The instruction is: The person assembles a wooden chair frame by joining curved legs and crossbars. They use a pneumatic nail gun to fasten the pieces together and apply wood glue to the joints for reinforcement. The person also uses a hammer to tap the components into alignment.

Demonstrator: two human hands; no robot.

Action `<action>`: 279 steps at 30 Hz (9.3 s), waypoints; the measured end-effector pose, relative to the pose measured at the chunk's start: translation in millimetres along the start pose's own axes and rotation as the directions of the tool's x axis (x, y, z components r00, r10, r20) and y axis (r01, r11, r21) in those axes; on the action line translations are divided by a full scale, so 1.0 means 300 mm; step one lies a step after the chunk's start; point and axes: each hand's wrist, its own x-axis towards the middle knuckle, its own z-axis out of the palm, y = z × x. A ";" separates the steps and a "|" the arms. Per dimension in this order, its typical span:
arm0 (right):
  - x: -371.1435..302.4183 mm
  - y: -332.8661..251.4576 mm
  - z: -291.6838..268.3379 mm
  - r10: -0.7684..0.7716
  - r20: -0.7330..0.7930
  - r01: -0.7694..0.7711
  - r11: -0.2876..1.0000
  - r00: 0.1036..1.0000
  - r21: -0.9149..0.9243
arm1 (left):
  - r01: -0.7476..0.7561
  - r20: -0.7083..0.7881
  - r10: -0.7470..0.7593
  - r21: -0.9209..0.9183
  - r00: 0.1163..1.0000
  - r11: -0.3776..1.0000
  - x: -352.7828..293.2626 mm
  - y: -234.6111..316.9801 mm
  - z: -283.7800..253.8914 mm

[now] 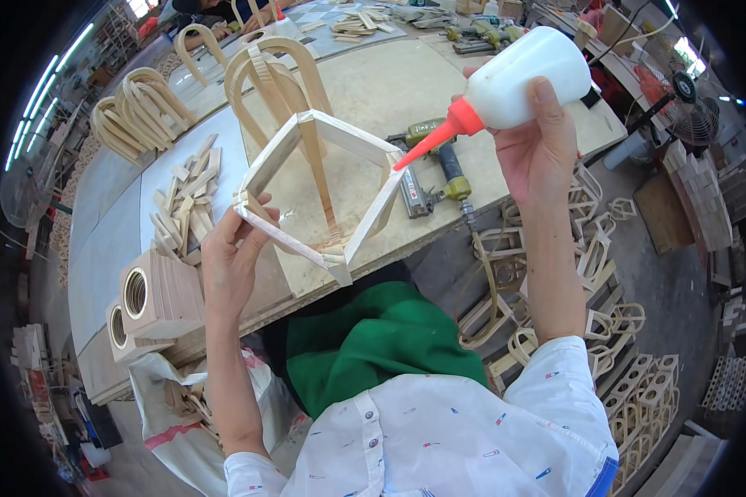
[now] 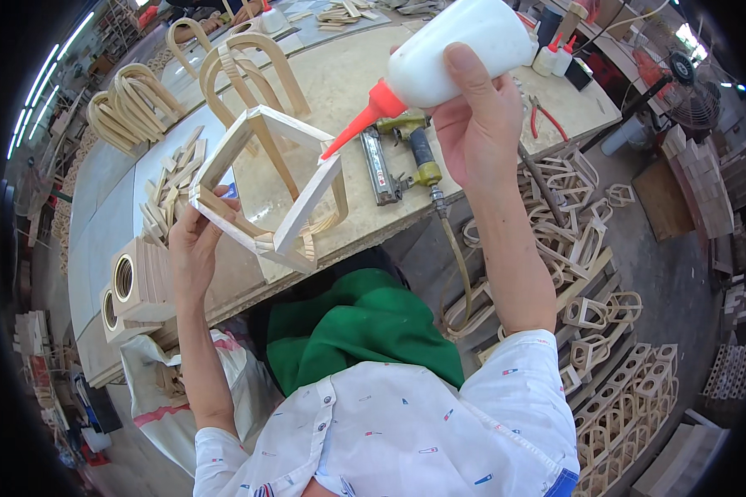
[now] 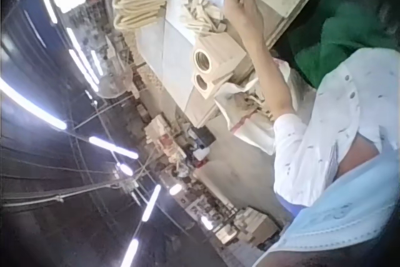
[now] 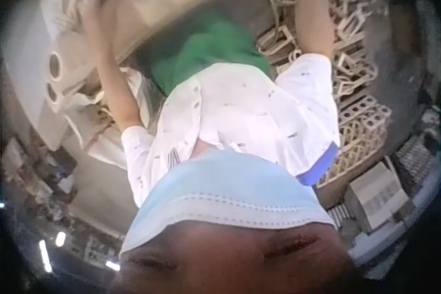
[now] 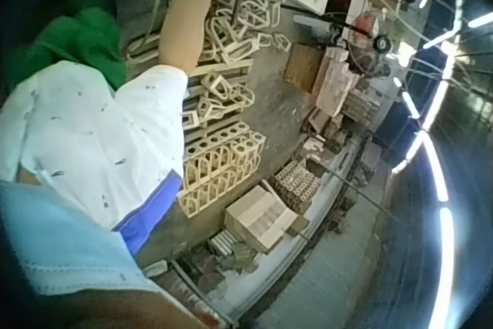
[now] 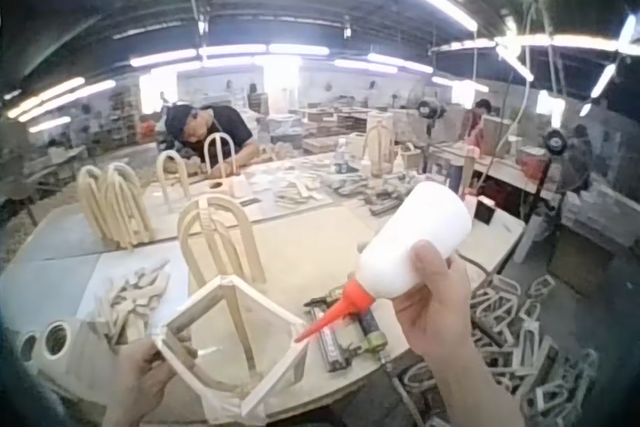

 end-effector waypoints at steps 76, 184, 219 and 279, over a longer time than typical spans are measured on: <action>-0.110 -0.042 0.176 -0.068 -0.048 0.064 0.994 0.997 -0.088 | -0.069 -0.066 0.079 0.140 0.995 0.988 0.000 0.065 0.060; -0.203 0.340 0.181 0.262 0.234 -0.061 0.777 0.936 -0.627 | 0.421 -0.554 -0.122 0.452 0.824 0.786 -0.150 -0.024 -0.621; -0.211 0.354 0.181 0.094 0.256 0.081 0.798 0.962 -0.597 | -0.353 0.351 0.178 0.537 0.919 0.767 0.160 0.387 0.064; -0.201 0.311 0.039 0.389 0.215 -0.286 0.875 0.896 -0.391 | -0.252 0.130 0.216 0.502 0.968 0.827 0.127 0.314 0.168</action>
